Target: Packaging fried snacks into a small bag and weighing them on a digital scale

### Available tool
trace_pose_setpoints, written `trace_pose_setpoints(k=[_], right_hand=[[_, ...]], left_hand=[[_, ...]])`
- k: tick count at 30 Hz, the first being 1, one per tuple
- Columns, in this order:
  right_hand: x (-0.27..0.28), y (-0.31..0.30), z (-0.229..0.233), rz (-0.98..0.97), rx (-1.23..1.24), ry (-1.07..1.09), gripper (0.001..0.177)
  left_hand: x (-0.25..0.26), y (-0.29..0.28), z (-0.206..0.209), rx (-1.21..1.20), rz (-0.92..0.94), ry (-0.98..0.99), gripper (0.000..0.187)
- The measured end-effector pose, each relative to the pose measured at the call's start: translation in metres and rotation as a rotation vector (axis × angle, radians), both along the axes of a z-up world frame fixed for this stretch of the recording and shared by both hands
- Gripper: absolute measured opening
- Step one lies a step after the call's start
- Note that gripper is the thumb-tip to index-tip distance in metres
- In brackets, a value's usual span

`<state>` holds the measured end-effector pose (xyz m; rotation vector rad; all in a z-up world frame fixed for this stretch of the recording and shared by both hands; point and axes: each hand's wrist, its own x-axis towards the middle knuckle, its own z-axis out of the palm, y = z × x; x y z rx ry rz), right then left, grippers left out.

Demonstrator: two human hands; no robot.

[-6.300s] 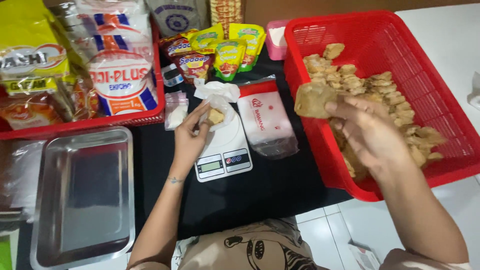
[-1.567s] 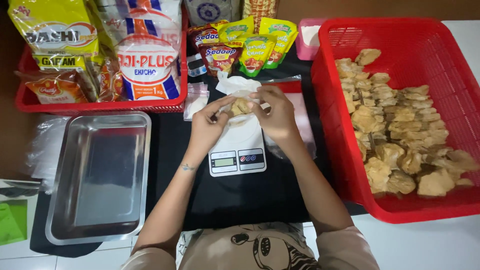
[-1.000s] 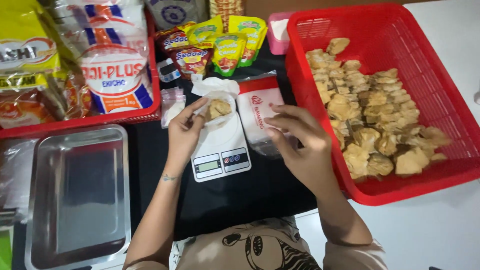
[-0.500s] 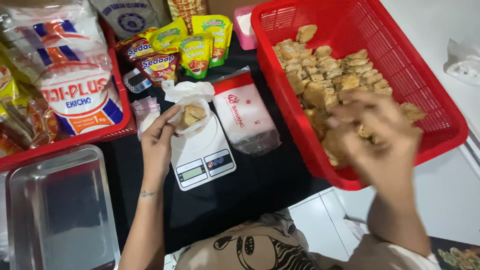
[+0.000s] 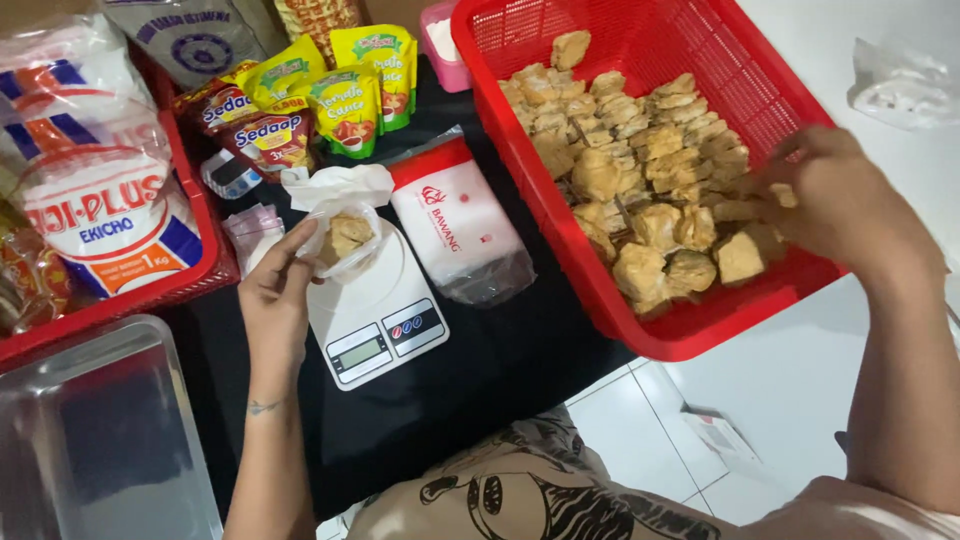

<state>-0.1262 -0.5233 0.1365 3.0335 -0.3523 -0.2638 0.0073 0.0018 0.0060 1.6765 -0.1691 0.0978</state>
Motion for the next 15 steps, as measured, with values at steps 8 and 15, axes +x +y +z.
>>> trace_pose_setpoints(k=[8, 15], right_hand=[[0.001, -0.02, -0.022, 0.051, -0.232, 0.074, 0.057], [0.003, -0.034, -0.03, 0.205, -0.452, 0.001, 0.042]], left_hand=[[0.001, 0.0, -0.001, 0.031, 0.012, -0.017, 0.041], [0.003, 0.002, -0.009, 0.026, -0.004, -0.046, 0.041]])
